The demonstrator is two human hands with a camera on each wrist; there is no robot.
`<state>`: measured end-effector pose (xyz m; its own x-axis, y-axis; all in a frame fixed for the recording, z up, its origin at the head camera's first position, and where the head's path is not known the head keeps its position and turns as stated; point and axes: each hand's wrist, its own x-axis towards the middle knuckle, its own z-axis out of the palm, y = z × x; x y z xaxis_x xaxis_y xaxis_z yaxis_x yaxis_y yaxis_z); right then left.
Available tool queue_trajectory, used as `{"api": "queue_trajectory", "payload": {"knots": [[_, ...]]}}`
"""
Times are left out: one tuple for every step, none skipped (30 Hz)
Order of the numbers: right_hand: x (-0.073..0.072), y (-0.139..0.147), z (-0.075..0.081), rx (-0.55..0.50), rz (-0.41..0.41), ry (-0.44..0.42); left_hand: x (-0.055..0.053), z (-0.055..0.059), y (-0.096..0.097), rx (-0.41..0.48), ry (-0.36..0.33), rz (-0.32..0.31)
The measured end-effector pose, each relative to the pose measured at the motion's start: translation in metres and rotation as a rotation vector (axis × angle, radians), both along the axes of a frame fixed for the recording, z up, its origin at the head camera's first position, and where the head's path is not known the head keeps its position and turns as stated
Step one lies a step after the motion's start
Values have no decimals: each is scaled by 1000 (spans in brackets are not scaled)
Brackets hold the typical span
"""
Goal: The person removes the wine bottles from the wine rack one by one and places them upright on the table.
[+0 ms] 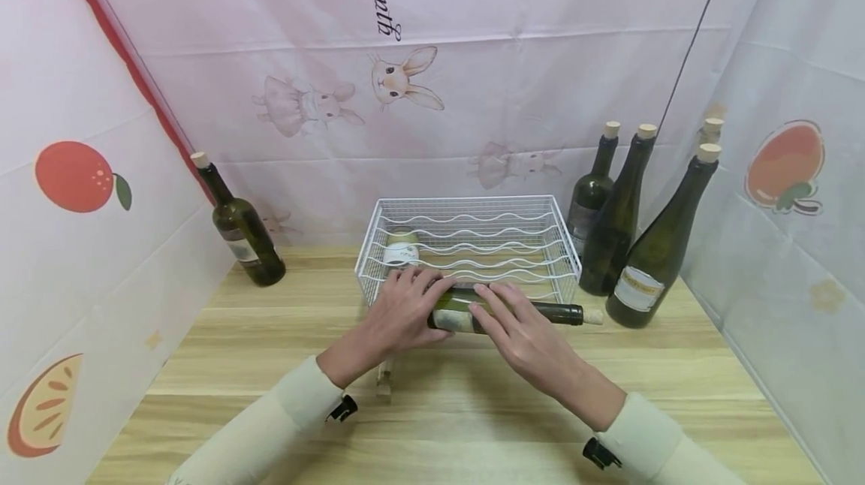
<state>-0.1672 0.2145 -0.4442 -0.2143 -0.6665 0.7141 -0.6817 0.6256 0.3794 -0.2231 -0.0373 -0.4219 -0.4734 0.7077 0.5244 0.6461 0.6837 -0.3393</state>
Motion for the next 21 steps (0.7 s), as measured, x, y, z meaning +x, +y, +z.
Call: {"api": "queue_trajectory", "payload": {"knots": [[0,-1,0,6,-2,4,0,1,-1,-1,8,7],[0,-2,0,11,-2,7,1,2,-3,-2,14,14],[0,-3,0,17,-2,14,1,2,-4,-3,18,17],[0,-4,0,19,-1,21,2,3,-6,-2,16,17],[-1,-4,-1,21,1,29,3,3,-7,-1,14,16],[-1,-5,-2,24,2,40,4,3,-9,3,10,13],[-1,-5,-3,24,3,48,5,3,-10,6,8,10],[-1,-6,-4,21,5,54,6,3,-11,10,6,6],[0,-6,-5,20,7,61,7,3,-12,16,3,2],[0,-7,-6,17,10,66,8,3,-12,20,2,-1],[0,-7,-7,15,11,73,8,3,-13,25,4,-1],[0,-8,-7,13,13,81,8,3,-14,27,6,2],[0,-8,-8,11,15,87,9,3,-15,27,12,6],[0,-9,-9,9,16,94,9,3,-17,28,13,12],[0,-9,-9,8,16,100,9,2,-18,29,15,17],[0,-10,-10,6,16,106,9,2,-20,30,13,22],[1,-10,-10,7,15,113,9,2,-21,31,11,28],[1,-11,-10,7,13,121,9,2,-23,34,5,32],[2,-11,-10,7,10,130,9,2,-24,38,-1,36],[2,-12,-10,5,9,141,8,2,-26,43,-8,39],[3,-12,-10,3,10,151,8,2,-28,48,-11,43]]}}
